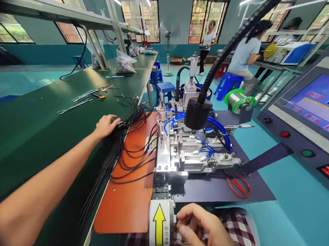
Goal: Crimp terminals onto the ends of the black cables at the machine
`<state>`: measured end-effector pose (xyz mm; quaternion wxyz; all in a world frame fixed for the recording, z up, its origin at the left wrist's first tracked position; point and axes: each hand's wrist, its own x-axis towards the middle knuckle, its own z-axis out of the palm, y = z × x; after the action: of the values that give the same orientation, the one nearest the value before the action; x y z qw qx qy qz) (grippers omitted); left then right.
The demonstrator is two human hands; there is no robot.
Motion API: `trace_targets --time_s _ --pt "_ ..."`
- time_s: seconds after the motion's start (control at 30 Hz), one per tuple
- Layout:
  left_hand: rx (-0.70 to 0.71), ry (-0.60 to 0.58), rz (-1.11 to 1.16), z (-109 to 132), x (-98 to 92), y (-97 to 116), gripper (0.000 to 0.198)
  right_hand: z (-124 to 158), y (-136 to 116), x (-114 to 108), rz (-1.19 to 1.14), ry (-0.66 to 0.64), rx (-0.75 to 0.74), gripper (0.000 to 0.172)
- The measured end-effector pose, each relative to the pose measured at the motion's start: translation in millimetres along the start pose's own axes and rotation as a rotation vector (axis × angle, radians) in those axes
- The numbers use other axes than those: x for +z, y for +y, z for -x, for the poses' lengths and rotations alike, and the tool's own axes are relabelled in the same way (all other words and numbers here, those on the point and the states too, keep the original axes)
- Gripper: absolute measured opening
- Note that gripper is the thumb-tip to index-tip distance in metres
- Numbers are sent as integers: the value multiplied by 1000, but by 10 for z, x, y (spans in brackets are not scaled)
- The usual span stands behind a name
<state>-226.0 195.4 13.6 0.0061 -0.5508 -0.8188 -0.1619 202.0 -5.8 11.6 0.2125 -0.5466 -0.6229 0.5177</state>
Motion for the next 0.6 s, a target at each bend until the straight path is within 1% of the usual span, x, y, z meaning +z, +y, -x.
trace_targets --time_s 0.03,0.07,0.1,0.17,0.2,0.23,0.3,0.33,0.37,0.4,0.47,0.53,0.6 --pt "18 -15 14 103 -145 -86 38 31 27 -27 -8 31 2 23" --pt "36 -40 25 261 -294 -177 34 61 65 -56 -14 51 10 25" --pt "55 -84 36 476 -436 -261 29 88 112 -87 -18 63 20 27" --pt "100 -207 60 1053 -657 -371 22 130 214 -147 -22 49 38 29" --pt "124 -271 73 1387 -722 -385 21 146 263 -174 -23 26 41 30" --pt "143 -319 84 1724 -751 -372 21 158 308 -199 -25 -3 37 30" --pt "155 -368 89 2325 -712 -285 21 176 377 -240 -20 -74 10 31" --pt "147 -364 81 2556 -657 -225 22 183 400 -256 -8 -119 -8 30" --pt "125 -344 62 2728 -588 -163 23 191 414 -267 8 -164 -28 30" --pt "92 -316 37 2841 -515 -106 23 201 419 -274 25 -207 -49 29" --pt "16 -254 -13 2910 -390 -16 22 232 405 -276 47 -256 -89 28" --pt "-51 -216 -39 2845 -326 40 18 278 375 -269 37 -254 -122 27" --pt "-97 -217 -28 2737 -332 76 22 329 352 -259 15 -250 -131 25"
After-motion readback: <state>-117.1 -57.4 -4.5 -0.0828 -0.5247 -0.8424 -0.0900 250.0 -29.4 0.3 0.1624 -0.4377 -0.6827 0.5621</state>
